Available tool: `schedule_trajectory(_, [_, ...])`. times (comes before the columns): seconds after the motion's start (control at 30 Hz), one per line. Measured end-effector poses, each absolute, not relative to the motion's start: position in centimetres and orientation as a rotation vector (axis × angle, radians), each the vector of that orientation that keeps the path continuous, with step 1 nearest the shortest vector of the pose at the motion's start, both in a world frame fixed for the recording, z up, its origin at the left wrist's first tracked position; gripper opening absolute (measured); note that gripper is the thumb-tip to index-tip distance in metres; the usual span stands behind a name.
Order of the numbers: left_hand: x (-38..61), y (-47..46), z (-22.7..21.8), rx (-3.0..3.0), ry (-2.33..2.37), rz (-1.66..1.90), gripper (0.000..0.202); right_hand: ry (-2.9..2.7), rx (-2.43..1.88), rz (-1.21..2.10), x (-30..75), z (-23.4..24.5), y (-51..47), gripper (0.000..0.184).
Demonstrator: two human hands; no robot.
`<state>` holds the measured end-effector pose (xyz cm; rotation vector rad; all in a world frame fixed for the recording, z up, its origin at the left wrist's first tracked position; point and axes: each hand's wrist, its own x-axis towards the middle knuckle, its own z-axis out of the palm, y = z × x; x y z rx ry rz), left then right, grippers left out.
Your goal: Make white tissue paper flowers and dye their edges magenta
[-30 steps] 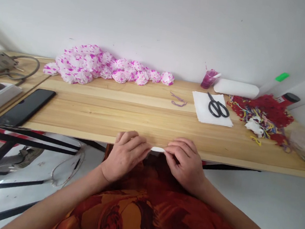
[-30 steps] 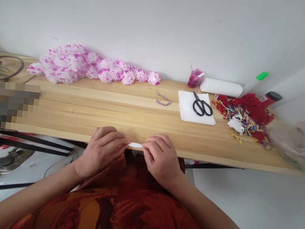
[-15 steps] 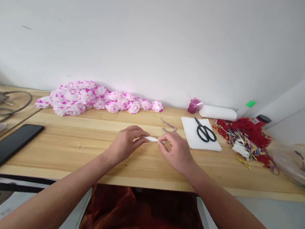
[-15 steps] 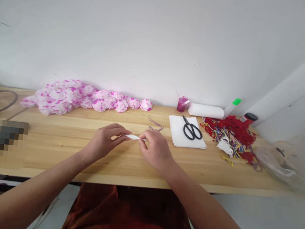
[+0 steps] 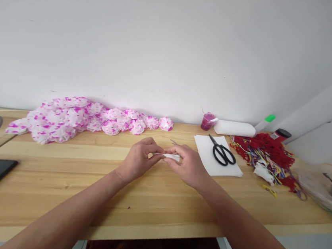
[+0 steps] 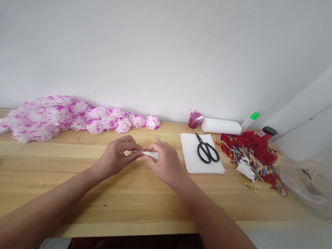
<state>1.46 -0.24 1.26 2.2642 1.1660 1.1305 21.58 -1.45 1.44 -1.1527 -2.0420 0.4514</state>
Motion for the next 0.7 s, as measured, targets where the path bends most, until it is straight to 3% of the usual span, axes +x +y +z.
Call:
schedule_trajectory(0.13, [1.3,0.2,0.2,2.193,1.181,1.151,0.010,-2.021,-1.139,0.423,21.4,0.7,-1.0,0.006])
schedule_trajectory(0.7, [0.2,0.1,-0.8,2.194,1.006,0.962,0.011,-2.038,-1.050,0.419,21.0,-1.6,-1.4,0.006])
